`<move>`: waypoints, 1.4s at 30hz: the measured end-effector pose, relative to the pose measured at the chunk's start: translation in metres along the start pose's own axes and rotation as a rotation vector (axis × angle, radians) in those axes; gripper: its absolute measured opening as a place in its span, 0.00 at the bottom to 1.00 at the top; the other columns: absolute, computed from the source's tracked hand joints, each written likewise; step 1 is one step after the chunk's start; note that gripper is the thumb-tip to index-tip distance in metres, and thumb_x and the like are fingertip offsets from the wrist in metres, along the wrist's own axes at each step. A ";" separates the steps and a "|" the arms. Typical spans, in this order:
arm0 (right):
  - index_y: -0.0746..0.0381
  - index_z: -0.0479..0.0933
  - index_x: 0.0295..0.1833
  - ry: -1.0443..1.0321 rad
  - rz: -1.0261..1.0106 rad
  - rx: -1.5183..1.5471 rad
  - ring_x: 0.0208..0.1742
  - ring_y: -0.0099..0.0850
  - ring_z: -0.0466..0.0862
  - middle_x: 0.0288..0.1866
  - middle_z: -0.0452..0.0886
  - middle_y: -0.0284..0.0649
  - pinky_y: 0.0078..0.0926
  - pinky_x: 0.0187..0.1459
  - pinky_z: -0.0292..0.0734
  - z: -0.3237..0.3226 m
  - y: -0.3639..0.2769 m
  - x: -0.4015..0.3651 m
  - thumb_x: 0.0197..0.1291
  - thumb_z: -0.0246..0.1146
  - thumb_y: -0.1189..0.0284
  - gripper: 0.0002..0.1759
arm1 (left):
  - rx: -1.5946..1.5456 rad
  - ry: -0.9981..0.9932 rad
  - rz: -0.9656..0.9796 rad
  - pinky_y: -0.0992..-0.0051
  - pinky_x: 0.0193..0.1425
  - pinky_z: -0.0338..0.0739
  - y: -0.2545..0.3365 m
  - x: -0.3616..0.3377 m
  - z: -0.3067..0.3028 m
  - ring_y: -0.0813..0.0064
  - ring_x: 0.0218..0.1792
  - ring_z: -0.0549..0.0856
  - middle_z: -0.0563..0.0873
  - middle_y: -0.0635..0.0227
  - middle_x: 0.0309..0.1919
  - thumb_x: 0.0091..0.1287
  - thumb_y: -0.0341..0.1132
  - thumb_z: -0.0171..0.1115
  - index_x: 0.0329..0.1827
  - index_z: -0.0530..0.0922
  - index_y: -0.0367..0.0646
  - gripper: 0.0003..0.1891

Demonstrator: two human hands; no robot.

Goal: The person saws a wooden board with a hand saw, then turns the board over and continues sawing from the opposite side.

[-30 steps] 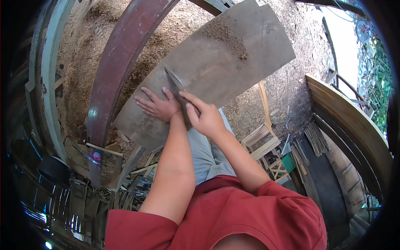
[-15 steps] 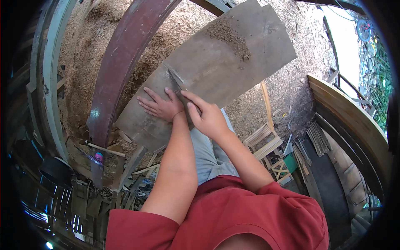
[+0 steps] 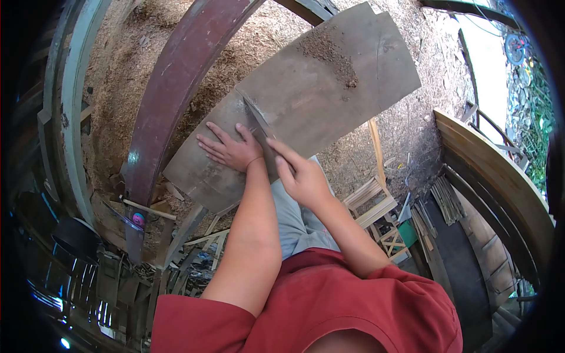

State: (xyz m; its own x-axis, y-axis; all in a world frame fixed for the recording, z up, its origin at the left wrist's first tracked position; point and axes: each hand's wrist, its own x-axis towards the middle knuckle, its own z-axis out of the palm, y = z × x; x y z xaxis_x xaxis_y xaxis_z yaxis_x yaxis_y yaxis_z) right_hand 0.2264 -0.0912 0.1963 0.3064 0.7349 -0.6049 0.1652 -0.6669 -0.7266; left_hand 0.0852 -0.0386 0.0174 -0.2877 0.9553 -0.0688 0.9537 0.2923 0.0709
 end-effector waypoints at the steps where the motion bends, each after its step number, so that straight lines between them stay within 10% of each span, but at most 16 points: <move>1: 0.49 0.83 0.81 -0.022 0.014 0.031 0.31 0.42 0.92 0.42 0.94 0.51 0.38 0.39 0.87 -0.012 0.003 -0.025 0.80 0.65 0.72 0.27 | -0.007 0.010 0.000 0.37 0.95 0.52 0.001 -0.002 0.000 0.39 0.95 0.56 0.52 0.43 0.97 0.80 0.64 0.57 0.98 0.62 0.59 0.45; 13: 0.48 0.84 0.80 -0.027 0.044 -0.009 0.39 0.50 0.96 0.53 0.95 0.53 0.41 0.41 0.89 -0.006 0.000 -0.006 0.78 0.66 0.71 0.27 | -0.020 -0.022 -0.018 0.37 0.94 0.53 0.003 -0.001 -0.002 0.38 0.95 0.55 0.51 0.43 0.97 0.81 0.64 0.55 0.98 0.62 0.58 0.44; 24: 0.47 0.85 0.80 0.027 -0.074 -0.002 0.26 0.41 0.91 0.47 0.96 0.49 0.38 0.34 0.86 -0.018 -0.016 -0.052 0.75 0.67 0.74 0.29 | -0.029 0.006 -0.015 0.38 0.95 0.51 0.003 -0.001 0.001 0.38 0.94 0.56 0.52 0.43 0.97 0.80 0.63 0.57 0.97 0.63 0.58 0.44; 28: 0.49 0.84 0.82 -0.110 0.153 -0.011 0.38 0.33 0.97 0.55 0.97 0.49 0.29 0.44 0.89 -0.040 -0.005 -0.071 0.79 0.64 0.77 0.29 | -0.029 0.028 -0.014 0.38 0.95 0.51 0.004 -0.005 -0.002 0.39 0.95 0.55 0.52 0.43 0.97 0.81 0.62 0.57 0.97 0.63 0.57 0.44; 30: 0.49 0.85 0.79 0.057 -0.115 0.049 0.35 0.44 0.96 0.50 0.96 0.51 0.38 0.39 0.88 -0.046 0.002 -0.089 0.76 0.68 0.73 0.28 | -0.022 0.043 -0.005 0.38 0.95 0.51 0.003 -0.004 0.001 0.39 0.95 0.56 0.53 0.43 0.96 0.82 0.63 0.57 0.97 0.63 0.58 0.43; 42: 0.50 0.84 0.80 -0.007 -0.020 0.060 0.37 0.48 0.95 0.50 0.96 0.50 0.36 0.43 0.89 -0.024 0.015 -0.058 0.79 0.67 0.71 0.27 | -0.034 0.023 -0.003 0.38 0.95 0.50 0.001 -0.005 0.002 0.39 0.95 0.55 0.53 0.42 0.96 0.82 0.63 0.57 0.97 0.62 0.59 0.44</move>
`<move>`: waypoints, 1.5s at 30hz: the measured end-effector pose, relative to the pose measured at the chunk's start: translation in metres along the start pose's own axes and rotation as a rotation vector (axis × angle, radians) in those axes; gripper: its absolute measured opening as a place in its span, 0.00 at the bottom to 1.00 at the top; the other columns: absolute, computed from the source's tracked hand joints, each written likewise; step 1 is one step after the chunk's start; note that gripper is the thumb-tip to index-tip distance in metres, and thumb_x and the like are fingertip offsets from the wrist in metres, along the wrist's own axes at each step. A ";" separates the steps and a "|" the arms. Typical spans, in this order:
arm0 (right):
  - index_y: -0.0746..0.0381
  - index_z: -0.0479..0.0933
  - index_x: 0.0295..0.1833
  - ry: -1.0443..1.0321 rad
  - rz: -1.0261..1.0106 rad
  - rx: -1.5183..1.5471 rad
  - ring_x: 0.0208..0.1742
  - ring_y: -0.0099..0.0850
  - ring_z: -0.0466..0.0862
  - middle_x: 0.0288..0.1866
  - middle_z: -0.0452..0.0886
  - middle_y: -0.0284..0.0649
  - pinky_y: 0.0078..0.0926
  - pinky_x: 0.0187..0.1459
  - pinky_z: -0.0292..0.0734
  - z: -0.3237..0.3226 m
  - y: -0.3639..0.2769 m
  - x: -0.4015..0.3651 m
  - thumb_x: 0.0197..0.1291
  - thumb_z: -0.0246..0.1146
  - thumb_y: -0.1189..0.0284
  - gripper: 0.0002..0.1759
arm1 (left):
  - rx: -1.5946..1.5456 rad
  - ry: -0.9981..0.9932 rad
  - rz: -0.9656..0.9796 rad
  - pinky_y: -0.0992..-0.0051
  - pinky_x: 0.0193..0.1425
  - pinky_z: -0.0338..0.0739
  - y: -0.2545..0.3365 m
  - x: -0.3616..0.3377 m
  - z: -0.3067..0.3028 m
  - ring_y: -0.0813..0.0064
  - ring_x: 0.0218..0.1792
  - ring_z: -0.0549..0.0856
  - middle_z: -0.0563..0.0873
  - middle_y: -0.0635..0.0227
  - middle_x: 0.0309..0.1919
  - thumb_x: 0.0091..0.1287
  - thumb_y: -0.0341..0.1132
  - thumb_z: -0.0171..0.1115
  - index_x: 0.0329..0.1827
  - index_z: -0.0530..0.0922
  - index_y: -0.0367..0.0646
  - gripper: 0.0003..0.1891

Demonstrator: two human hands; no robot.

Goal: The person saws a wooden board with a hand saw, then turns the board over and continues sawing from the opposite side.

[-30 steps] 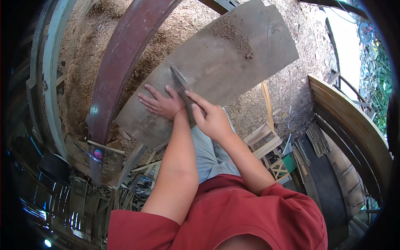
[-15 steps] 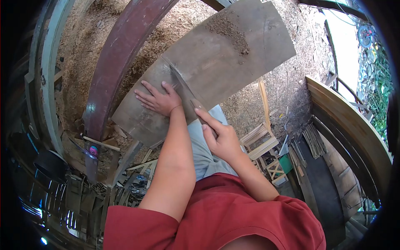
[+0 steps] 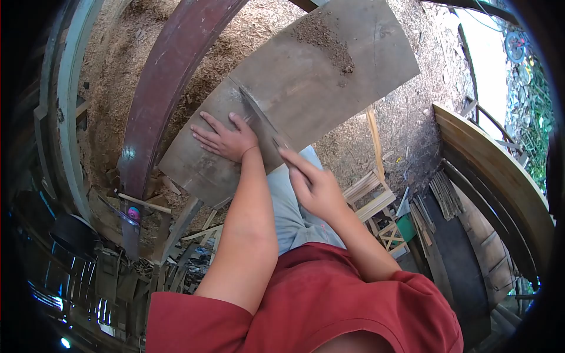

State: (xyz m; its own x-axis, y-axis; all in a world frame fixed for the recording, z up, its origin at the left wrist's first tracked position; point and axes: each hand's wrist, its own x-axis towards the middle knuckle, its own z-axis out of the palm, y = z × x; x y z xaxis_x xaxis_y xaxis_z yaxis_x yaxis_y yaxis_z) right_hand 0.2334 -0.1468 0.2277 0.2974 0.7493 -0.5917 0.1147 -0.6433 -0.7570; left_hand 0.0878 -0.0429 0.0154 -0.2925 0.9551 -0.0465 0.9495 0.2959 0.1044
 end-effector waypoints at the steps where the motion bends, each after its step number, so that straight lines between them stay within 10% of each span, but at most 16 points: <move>1: 0.50 0.84 0.80 0.000 0.005 -0.004 0.37 0.48 0.95 0.50 0.96 0.50 0.36 0.43 0.89 -0.009 -0.001 -0.016 0.79 0.67 0.71 0.27 | 0.010 0.009 0.004 0.38 0.95 0.51 0.000 0.000 -0.001 0.40 0.95 0.55 0.53 0.43 0.96 0.83 0.63 0.57 0.98 0.62 0.60 0.43; 19: 0.50 0.84 0.80 0.044 -0.061 0.024 0.34 0.46 0.94 0.43 0.93 0.55 0.39 0.40 0.87 0.003 -0.006 0.016 0.79 0.67 0.70 0.26 | 0.001 -0.025 -0.016 0.37 0.95 0.50 0.002 0.002 -0.004 0.38 0.95 0.56 0.53 0.42 0.96 0.80 0.63 0.57 0.97 0.64 0.57 0.44; 24: 0.54 0.83 0.82 -0.064 0.119 -0.029 0.43 0.33 0.96 0.61 0.97 0.51 0.27 0.51 0.88 0.018 -0.017 0.056 0.81 0.62 0.76 0.27 | 0.020 -0.014 -0.002 0.37 0.95 0.51 0.003 0.002 -0.002 0.38 0.95 0.56 0.53 0.43 0.97 0.81 0.62 0.57 0.97 0.62 0.59 0.44; 26: 0.49 0.85 0.79 0.044 0.000 0.034 0.38 0.47 0.96 0.46 0.95 0.52 0.37 0.43 0.88 0.008 -0.006 0.008 0.79 0.67 0.73 0.26 | 0.040 -0.008 0.003 0.37 0.95 0.52 0.000 0.002 -0.003 0.39 0.95 0.56 0.52 0.43 0.97 0.82 0.62 0.57 0.98 0.61 0.60 0.43; 45: 0.50 0.85 0.79 0.047 -0.047 0.054 0.37 0.48 0.96 0.49 0.94 0.57 0.40 0.41 0.88 -0.001 -0.002 0.013 0.78 0.66 0.72 0.26 | 0.004 -0.018 -0.010 0.36 0.95 0.52 0.003 0.003 -0.003 0.38 0.95 0.56 0.52 0.42 0.97 0.80 0.63 0.57 0.97 0.63 0.57 0.45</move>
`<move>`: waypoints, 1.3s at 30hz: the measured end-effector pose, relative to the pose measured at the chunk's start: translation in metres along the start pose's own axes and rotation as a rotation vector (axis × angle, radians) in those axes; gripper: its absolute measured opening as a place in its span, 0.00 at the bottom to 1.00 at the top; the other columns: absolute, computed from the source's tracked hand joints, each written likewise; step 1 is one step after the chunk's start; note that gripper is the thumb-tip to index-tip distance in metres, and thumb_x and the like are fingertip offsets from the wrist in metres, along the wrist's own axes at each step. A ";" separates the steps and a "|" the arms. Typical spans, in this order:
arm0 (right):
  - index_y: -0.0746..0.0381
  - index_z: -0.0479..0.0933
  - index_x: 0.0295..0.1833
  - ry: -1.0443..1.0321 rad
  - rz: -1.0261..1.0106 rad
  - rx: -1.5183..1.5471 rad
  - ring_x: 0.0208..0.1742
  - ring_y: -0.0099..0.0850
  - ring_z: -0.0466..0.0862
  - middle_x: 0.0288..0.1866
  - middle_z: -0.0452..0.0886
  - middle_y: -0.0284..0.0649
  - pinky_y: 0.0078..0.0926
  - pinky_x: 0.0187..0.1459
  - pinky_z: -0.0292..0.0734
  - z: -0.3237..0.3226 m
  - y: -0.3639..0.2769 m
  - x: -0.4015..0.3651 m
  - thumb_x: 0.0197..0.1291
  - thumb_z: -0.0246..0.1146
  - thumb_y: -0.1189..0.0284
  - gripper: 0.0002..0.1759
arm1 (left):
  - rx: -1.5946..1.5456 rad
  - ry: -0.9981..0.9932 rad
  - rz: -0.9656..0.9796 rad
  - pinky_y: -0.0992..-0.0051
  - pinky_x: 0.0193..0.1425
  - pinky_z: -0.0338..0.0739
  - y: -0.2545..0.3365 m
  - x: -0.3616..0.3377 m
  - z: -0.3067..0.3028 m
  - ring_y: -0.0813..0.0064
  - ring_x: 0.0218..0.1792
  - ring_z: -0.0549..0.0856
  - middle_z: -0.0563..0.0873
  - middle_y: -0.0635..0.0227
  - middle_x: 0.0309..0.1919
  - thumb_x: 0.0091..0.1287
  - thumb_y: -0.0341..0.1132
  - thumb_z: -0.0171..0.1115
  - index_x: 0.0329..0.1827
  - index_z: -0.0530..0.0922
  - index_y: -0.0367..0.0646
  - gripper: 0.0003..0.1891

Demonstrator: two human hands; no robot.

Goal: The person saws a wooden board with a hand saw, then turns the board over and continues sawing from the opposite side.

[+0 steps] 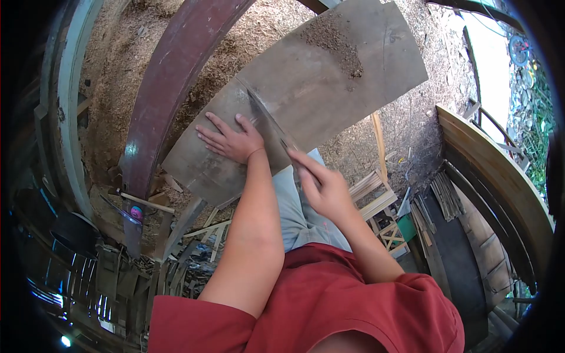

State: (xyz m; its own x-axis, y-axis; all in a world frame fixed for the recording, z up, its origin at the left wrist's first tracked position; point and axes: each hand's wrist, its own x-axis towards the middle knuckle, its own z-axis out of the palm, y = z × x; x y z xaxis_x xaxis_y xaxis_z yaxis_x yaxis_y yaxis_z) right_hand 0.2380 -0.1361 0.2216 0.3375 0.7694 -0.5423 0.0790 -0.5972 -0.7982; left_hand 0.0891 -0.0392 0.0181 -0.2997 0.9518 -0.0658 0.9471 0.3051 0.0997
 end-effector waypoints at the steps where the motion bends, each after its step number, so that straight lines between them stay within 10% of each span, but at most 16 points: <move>1: 0.49 0.85 0.79 -0.015 0.023 -0.024 0.38 0.47 0.96 0.51 0.95 0.54 0.39 0.42 0.88 0.017 0.005 0.031 0.78 0.66 0.73 0.26 | 0.006 0.004 0.003 0.36 0.94 0.53 -0.001 -0.001 0.000 0.38 0.95 0.55 0.52 0.42 0.97 0.80 0.63 0.57 0.97 0.62 0.57 0.45; 12: 0.50 0.84 0.79 -0.039 0.125 -0.001 0.38 0.54 0.94 0.50 0.95 0.54 0.43 0.43 0.89 -0.007 -0.015 -0.016 0.79 0.66 0.68 0.25 | -0.006 -0.015 -0.003 0.36 0.94 0.53 0.001 -0.001 -0.004 0.37 0.95 0.55 0.52 0.43 0.97 0.80 0.62 0.57 0.98 0.62 0.58 0.45; 18: 0.53 0.84 0.80 -0.116 0.187 -0.091 0.43 0.33 0.97 0.62 0.96 0.50 0.26 0.52 0.87 0.022 -0.010 0.047 0.81 0.63 0.76 0.26 | 0.008 0.006 0.019 0.35 0.93 0.54 -0.003 0.000 0.001 0.37 0.95 0.56 0.52 0.42 0.97 0.81 0.61 0.57 0.98 0.62 0.57 0.44; 21: 0.53 0.85 0.79 -0.052 0.097 -0.059 0.42 0.34 0.97 0.59 0.96 0.51 0.26 0.50 0.87 -0.006 -0.010 -0.026 0.80 0.64 0.76 0.26 | 0.009 -0.007 0.017 0.35 0.93 0.53 -0.001 -0.001 -0.002 0.37 0.95 0.56 0.52 0.42 0.97 0.81 0.61 0.57 0.98 0.62 0.57 0.44; 23: 0.48 0.85 0.79 -0.034 0.116 -0.012 0.38 0.52 0.95 0.47 0.95 0.53 0.42 0.43 0.89 -0.023 -0.022 -0.045 0.78 0.67 0.71 0.26 | 0.007 -0.027 -0.007 0.36 0.94 0.53 0.000 -0.003 -0.004 0.37 0.94 0.56 0.52 0.42 0.96 0.81 0.61 0.57 0.98 0.62 0.57 0.44; 29: 0.48 0.85 0.79 -0.042 0.095 -0.089 0.38 0.46 0.96 0.46 0.95 0.51 0.39 0.42 0.89 0.030 0.001 0.059 0.77 0.67 0.74 0.27 | 0.013 -0.012 0.005 0.35 0.94 0.53 -0.002 -0.002 -0.001 0.37 0.95 0.56 0.52 0.42 0.97 0.80 0.61 0.58 0.98 0.61 0.58 0.44; 39: 0.50 0.85 0.77 0.018 0.033 -0.042 0.40 0.53 0.95 0.47 0.95 0.54 0.42 0.44 0.90 -0.001 -0.012 -0.003 0.78 0.68 0.68 0.25 | 0.005 -0.010 -0.010 0.35 0.94 0.53 -0.001 -0.001 0.000 0.39 0.95 0.55 0.53 0.44 0.97 0.80 0.60 0.59 0.97 0.63 0.59 0.44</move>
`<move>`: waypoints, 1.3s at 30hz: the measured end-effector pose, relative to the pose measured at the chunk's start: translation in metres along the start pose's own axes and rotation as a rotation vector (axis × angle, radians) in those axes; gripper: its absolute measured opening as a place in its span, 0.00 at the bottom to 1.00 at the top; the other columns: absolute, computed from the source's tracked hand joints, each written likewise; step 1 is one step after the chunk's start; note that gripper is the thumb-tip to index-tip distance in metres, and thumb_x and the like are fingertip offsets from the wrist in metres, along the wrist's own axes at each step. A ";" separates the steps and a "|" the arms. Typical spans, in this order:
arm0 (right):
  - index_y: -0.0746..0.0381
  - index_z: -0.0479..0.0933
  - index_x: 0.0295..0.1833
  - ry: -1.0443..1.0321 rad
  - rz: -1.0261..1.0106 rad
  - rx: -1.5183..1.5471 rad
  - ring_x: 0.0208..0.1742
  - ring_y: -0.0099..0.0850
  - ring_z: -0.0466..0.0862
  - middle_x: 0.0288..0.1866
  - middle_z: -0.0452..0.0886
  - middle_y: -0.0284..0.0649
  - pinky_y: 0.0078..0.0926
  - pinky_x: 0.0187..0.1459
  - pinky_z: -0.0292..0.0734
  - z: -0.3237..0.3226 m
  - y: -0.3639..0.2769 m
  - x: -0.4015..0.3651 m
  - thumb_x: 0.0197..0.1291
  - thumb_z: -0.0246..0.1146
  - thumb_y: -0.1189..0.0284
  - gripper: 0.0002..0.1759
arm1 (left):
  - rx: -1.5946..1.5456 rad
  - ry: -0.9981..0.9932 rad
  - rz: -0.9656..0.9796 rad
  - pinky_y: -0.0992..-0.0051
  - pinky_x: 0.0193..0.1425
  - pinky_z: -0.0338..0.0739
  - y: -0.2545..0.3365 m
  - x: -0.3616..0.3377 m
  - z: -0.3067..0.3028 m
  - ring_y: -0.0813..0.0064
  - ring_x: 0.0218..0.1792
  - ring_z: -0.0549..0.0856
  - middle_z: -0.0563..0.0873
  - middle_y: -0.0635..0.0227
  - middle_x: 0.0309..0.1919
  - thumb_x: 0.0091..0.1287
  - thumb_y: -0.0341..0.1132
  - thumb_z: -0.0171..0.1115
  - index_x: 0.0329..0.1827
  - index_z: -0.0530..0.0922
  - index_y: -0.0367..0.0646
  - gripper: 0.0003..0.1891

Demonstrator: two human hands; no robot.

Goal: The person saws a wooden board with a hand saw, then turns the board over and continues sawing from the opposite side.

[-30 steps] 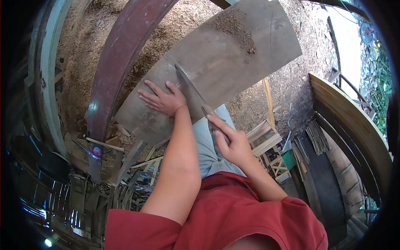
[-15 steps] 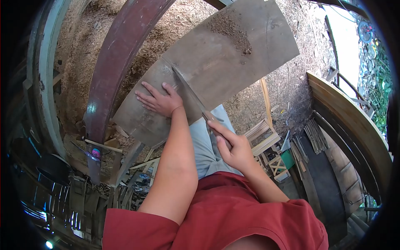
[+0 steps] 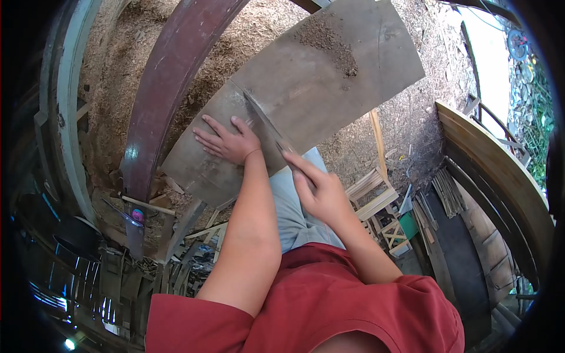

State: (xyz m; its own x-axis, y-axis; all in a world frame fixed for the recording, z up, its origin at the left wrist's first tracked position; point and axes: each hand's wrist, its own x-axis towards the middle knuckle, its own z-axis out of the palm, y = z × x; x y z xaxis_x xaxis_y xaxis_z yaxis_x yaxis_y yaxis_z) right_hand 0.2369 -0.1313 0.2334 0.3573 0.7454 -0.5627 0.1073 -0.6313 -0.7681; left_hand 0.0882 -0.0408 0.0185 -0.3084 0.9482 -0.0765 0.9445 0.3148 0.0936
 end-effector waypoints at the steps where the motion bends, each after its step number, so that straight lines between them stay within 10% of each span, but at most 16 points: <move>1: 0.50 0.84 0.79 -0.040 0.035 0.000 0.46 0.48 0.97 0.53 0.95 0.53 0.39 0.49 0.90 0.017 0.006 0.033 0.79 0.66 0.69 0.26 | -0.002 0.004 0.006 0.35 0.94 0.53 -0.001 0.000 0.001 0.39 0.95 0.55 0.53 0.44 0.97 0.80 0.60 0.59 0.97 0.63 0.59 0.44; 39: 0.49 0.84 0.79 -0.060 0.046 -0.007 0.39 0.52 0.95 0.49 0.95 0.53 0.43 0.43 0.90 -0.008 0.002 -0.006 0.77 0.68 0.69 0.27 | -0.002 -0.010 0.000 0.35 0.94 0.53 0.002 0.000 -0.002 0.38 0.94 0.57 0.52 0.44 0.97 0.80 0.61 0.57 0.98 0.62 0.59 0.44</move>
State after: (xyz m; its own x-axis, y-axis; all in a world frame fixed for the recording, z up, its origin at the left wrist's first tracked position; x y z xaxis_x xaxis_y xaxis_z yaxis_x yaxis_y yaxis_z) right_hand 0.2424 -0.1388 0.2373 0.3057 0.7268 -0.6151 0.0986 -0.6667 -0.7388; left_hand 0.0895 -0.0398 0.0203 -0.3069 0.9478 -0.0866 0.9444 0.3146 0.0958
